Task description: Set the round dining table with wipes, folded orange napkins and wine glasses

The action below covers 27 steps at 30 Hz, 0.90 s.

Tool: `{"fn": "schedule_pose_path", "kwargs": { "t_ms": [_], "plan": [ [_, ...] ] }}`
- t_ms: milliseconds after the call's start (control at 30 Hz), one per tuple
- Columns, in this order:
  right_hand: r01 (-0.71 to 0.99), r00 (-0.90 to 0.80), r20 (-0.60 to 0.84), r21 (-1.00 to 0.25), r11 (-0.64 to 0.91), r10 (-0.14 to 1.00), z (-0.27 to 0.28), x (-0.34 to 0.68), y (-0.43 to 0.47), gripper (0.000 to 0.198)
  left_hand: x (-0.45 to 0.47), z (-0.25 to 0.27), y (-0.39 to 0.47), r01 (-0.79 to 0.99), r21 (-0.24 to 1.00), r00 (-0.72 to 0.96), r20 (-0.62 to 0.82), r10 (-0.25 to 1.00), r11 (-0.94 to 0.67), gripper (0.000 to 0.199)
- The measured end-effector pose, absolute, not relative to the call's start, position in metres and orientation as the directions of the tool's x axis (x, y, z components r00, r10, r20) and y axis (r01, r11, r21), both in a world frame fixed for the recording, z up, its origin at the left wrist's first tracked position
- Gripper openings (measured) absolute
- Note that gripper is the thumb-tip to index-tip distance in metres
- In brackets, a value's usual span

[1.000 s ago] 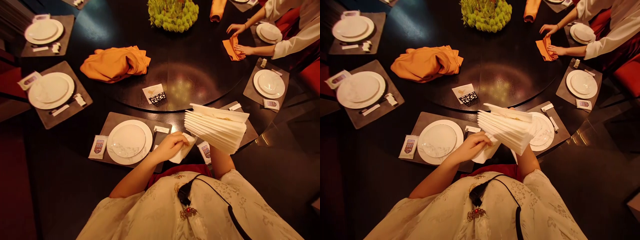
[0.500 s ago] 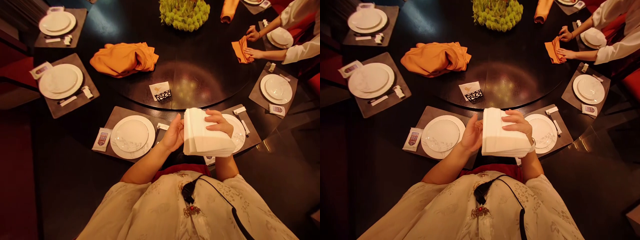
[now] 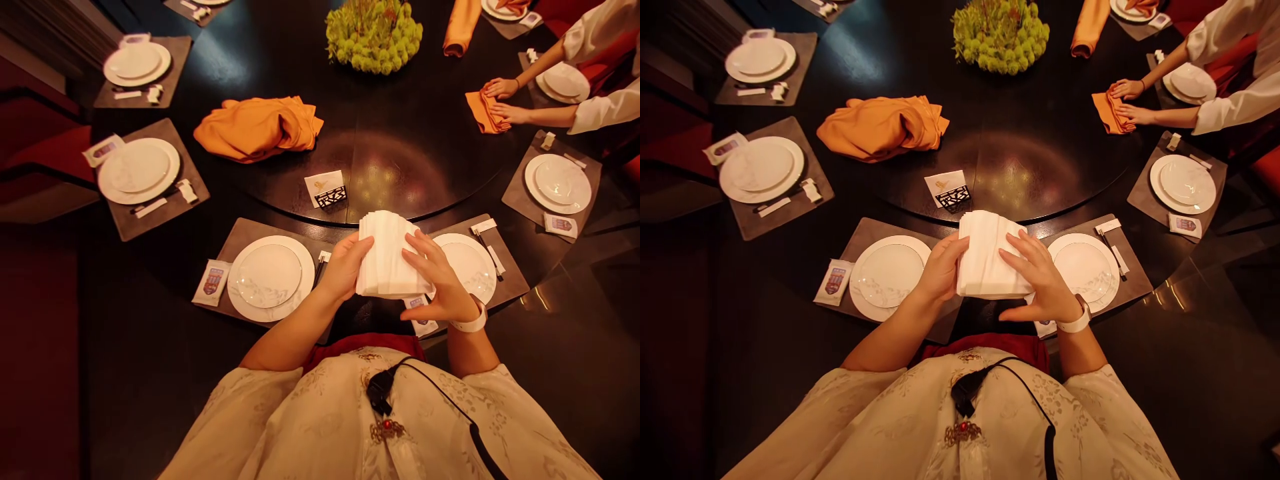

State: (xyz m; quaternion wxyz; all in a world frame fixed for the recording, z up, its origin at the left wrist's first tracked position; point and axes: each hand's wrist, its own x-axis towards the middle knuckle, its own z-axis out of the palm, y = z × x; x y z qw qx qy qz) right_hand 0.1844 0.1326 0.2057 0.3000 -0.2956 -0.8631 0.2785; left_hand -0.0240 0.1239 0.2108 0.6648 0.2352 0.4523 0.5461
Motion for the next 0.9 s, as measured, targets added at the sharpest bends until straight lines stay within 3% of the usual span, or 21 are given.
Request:
{"fn": "schedule_pose_path", "kwargs": {
  "t_ms": [100, 233, 433, 567, 633, 700, 800, 900],
  "plan": [
    [0.316, -0.601, 0.433, -0.643, 0.698, 0.672, 0.205, 0.176, 0.126, 0.096, -0.019, 0.207, 0.125, -0.551, 0.808, -0.043, -0.275, 0.960, 0.207, 0.040],
    [0.297, -0.465, 0.524, -0.668, 0.683, 0.714, 0.195, 0.157, 0.121, 0.074, -0.016, 0.197, 0.126, -0.518, 0.847, -0.099, -0.197, 0.975, 0.119, 0.037],
    [0.148, -0.241, 0.517, -0.817, 0.558, 0.821, 0.170, 0.137, 0.123, 0.039, -0.026, 0.178, 0.128, -0.241, 0.970, -0.227, -0.022, 0.974, -0.034, 0.032],
    [0.192, -0.107, 0.532, -0.818, 0.542, 0.840, 0.192, 0.154, 0.134, 0.020, -0.042, 0.174, 0.137, -0.306, 0.952, -0.227, -0.047, 0.973, -0.025, 0.035],
    [0.180, -0.205, 0.521, -0.812, 0.555, 0.828, 0.221, 0.170, 0.143, 0.017, -0.052, 0.176, 0.143, -0.331, 0.944, -0.212, -0.083, 0.974, 0.009, 0.036],
    [0.139, -0.436, 0.461, -0.814, 0.564, 0.773, 0.254, 0.180, 0.156, 0.014, -0.059, 0.181, 0.147, -0.324, 0.943, -0.135, -0.123, 0.983, 0.074, 0.036],
    [0.173, -0.790, 0.266, -0.767, 0.618, 0.552, 0.286, 0.174, 0.181, 0.010, -0.058, 0.191, 0.151, -0.297, 0.934, 0.076, -0.186, 0.980, 0.200, 0.035],
    [0.339, -0.851, 0.090, -0.657, 0.673, 0.517, 0.289, 0.148, 0.203, 0.020, -0.048, 0.199, 0.154, -0.317, 0.902, 0.238, -0.223, 0.945, 0.293, 0.034]
  ]
}}
